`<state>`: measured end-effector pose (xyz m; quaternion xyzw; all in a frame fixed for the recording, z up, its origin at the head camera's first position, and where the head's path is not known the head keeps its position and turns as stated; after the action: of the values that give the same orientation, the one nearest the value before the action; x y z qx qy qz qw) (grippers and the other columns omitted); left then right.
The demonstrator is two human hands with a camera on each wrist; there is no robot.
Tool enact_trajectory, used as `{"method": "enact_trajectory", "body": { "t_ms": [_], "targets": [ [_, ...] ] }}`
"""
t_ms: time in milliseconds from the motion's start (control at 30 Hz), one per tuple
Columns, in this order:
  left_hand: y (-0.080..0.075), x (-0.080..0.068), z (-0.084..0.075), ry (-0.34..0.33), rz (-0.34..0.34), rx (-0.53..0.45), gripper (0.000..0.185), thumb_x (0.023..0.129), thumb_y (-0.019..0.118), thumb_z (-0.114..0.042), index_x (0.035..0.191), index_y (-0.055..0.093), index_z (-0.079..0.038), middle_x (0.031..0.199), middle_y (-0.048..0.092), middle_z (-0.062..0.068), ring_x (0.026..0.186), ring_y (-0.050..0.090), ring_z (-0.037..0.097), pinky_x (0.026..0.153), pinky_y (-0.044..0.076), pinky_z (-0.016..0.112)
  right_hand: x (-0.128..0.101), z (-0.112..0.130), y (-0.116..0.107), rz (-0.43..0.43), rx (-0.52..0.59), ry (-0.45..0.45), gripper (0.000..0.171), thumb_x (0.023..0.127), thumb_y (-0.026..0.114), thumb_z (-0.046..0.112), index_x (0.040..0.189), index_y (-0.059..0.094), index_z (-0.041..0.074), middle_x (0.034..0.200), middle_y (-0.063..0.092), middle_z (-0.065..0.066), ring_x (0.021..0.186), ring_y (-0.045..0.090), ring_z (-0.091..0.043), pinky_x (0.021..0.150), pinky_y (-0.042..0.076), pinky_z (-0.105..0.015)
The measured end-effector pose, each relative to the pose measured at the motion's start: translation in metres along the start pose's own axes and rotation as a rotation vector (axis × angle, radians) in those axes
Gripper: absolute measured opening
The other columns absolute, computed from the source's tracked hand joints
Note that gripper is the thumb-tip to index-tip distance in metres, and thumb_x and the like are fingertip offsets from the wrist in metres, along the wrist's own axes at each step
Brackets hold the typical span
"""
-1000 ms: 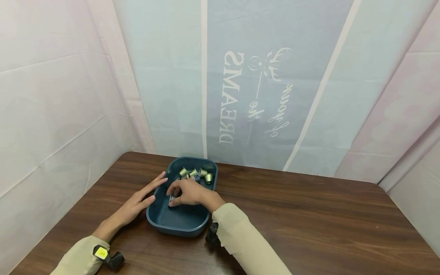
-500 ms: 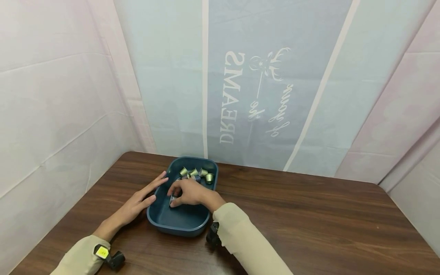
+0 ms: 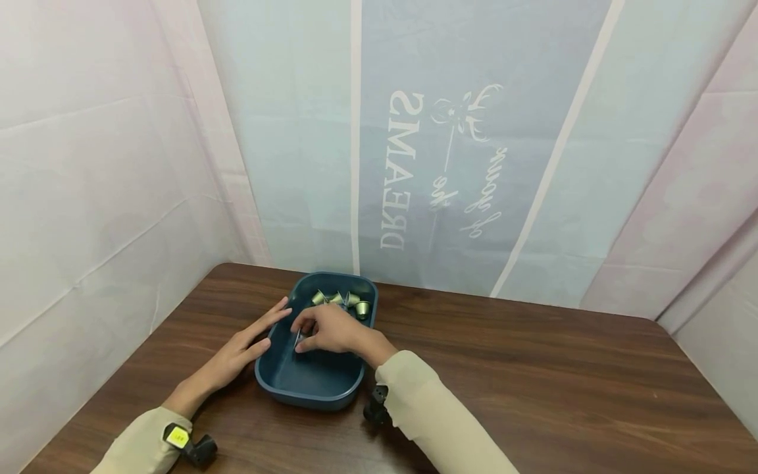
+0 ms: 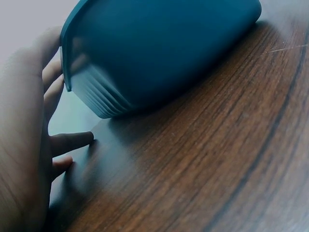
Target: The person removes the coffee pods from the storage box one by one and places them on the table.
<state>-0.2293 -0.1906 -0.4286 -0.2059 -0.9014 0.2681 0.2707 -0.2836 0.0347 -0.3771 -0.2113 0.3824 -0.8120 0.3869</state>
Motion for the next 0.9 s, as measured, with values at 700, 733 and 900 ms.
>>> {"method": "enact_trajectory", "body": {
  "t_ms": [700,733,900],
  "targets": [
    [0.0,0.001,-0.005,0.0,-0.011,0.007,0.056,0.098,0.047,-0.004,0.151,0.032,-0.015,0.159,0.015,0.005,0.142,0.02,0.029,0.102,0.025,0.063,-0.037,-0.016,-0.034,-0.397,0.111,-0.055,0.032,0.082,0.077,0.028,0.113,0.069,0.021,0.096,0.065,0.014,0.076,0.06,-0.007,0.06,0.051,-0.028],
    [0.0,0.0,-0.004,-0.002,-0.013,0.009,0.056,0.098,0.047,-0.004,0.151,0.032,-0.016,0.159,0.016,0.004,0.142,0.02,0.028,0.104,0.025,0.061,-0.039,-0.018,-0.036,-0.417,0.122,-0.046,0.033,0.082,0.077,0.028,0.113,0.069,0.021,0.096,0.065,0.013,0.076,0.06,-0.008,0.06,0.051,-0.028],
    [0.0,0.0,-0.002,0.015,-0.023,0.022,0.055,0.099,0.047,-0.004,0.151,0.032,-0.015,0.159,0.016,0.006,0.143,0.02,0.026,0.109,0.025,0.048,-0.046,-0.025,-0.044,-0.502,0.179,0.0,0.035,0.082,0.077,0.029,0.114,0.069,0.018,0.084,0.065,0.005,0.069,0.059,-0.014,0.055,0.048,-0.028]
  ]
}}
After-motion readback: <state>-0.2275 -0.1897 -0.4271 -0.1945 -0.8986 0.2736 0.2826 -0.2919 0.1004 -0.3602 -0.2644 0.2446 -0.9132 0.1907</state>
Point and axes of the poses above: each hand's wrist, its own x-axis towards the middle knuckle, its own y-axis out of the palm, z = x × y, the point moved 1 cm from there along x, towards the middle knuckle
